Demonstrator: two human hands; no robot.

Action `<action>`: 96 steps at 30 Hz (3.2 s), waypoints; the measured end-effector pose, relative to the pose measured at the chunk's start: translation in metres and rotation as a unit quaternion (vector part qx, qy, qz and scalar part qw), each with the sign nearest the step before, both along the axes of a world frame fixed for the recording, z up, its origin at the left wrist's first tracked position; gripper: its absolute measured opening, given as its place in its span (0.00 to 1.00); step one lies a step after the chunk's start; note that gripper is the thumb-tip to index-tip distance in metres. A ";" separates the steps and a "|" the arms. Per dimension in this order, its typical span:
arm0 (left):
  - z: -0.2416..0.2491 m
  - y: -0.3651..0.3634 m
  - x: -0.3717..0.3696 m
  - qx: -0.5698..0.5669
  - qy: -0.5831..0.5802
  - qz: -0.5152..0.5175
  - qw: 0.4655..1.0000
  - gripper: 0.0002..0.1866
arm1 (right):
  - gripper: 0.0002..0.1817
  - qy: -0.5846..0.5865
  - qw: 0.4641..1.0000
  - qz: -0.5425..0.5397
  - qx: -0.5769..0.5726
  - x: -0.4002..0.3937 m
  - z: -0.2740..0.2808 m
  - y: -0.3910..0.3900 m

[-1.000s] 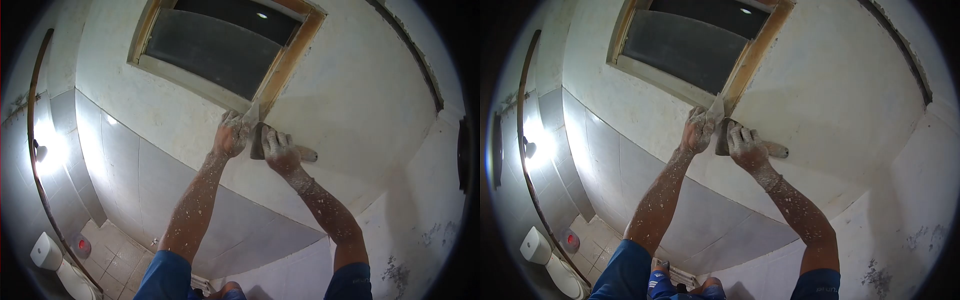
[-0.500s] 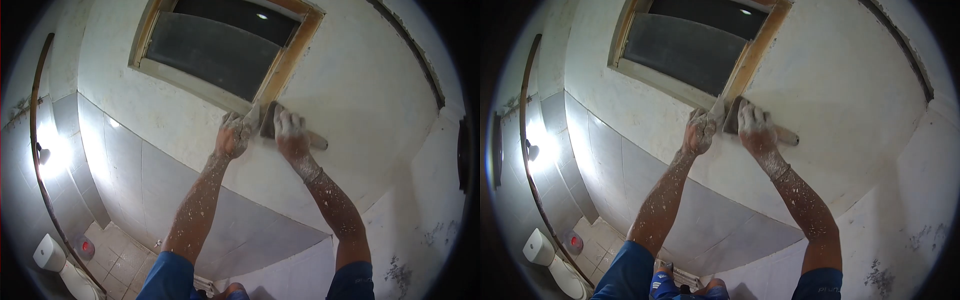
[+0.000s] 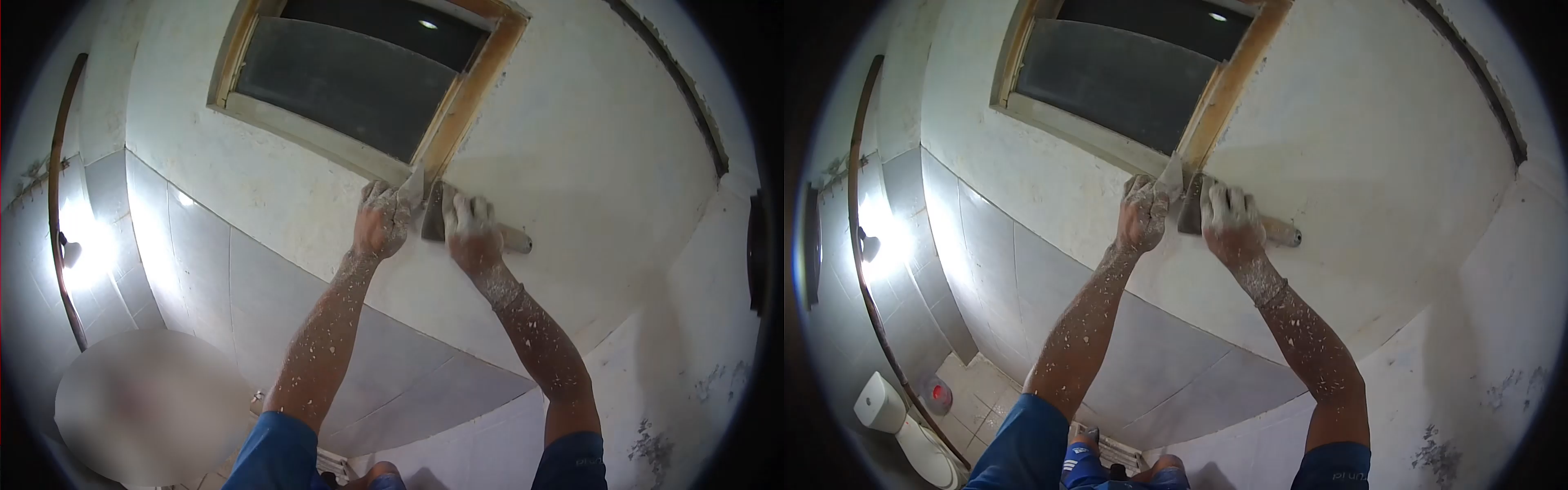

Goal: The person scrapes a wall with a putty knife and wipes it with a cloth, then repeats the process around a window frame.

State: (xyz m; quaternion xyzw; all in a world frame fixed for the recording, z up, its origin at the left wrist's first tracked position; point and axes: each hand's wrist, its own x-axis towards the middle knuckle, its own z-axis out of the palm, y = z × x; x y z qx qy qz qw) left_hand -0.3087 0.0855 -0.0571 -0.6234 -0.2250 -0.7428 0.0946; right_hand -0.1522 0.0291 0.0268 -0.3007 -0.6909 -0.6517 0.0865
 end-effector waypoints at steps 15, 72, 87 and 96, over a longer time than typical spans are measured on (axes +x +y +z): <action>0.002 0.011 0.004 0.007 -0.008 0.018 1.000 0.14 | 0.26 -0.010 0.999 0.030 0.026 0.016 -0.002 -0.001; 0.010 0.008 0.005 0.006 -0.026 0.012 1.000 0.08 | 0.19 -0.006 0.999 0.034 0.000 -0.003 0.006 0.011; 0.007 0.007 0.001 0.003 -0.017 -0.025 1.000 0.10 | 0.21 -0.033 0.999 -0.034 -0.016 -0.008 0.005 -0.001; 0.007 0.012 0.004 0.020 -0.037 -0.024 0.999 0.10 | 0.21 -0.056 0.995 0.081 0.030 -0.005 0.021 0.005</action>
